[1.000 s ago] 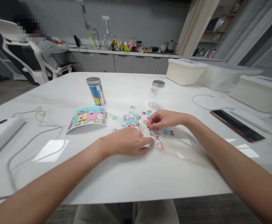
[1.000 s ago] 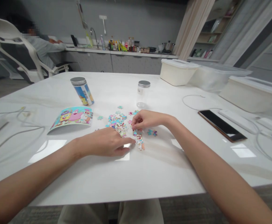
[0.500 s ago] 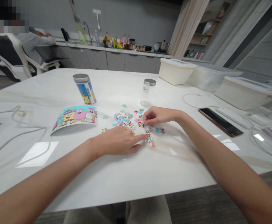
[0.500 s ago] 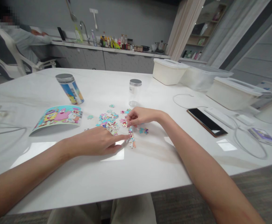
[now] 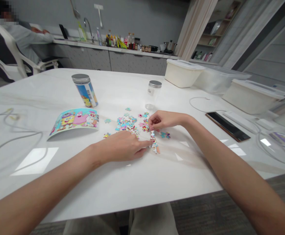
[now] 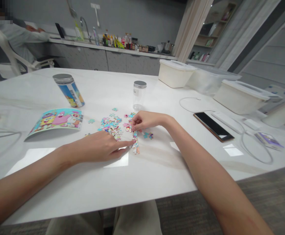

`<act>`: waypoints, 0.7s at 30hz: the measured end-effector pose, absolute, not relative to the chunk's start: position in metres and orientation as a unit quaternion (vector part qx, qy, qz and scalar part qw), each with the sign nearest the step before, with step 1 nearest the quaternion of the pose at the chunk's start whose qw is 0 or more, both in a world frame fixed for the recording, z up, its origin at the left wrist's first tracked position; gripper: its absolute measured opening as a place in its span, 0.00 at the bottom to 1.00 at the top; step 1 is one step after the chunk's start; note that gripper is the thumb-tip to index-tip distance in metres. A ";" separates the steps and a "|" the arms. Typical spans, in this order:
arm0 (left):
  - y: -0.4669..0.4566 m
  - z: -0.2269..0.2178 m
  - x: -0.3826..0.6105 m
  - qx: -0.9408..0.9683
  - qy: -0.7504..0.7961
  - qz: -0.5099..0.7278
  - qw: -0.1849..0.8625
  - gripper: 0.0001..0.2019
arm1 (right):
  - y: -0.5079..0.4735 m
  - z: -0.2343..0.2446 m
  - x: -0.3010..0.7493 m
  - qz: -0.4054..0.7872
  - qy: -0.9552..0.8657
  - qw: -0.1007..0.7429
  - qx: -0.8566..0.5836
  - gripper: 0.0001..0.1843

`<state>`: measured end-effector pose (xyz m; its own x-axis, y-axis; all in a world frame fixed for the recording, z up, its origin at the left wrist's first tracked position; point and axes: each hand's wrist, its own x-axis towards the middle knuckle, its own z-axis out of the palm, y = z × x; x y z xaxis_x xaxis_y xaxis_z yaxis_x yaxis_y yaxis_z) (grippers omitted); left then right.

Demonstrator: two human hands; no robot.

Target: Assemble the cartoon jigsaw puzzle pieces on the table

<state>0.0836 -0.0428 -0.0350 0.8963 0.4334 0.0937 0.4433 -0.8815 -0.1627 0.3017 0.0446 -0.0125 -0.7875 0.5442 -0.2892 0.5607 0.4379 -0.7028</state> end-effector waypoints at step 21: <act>-0.043 -0.035 0.085 -0.968 -0.237 -0.021 0.083 0.19 | 0.046 -0.016 0.303 -0.399 0.853 0.014 0.336 0.08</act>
<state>0.0853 -0.0434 -0.0347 0.8872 0.4544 0.0802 0.4614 -0.8742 -0.1512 0.3033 0.0463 -0.0161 -0.7744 0.5612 -0.2921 0.5842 0.4572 -0.6706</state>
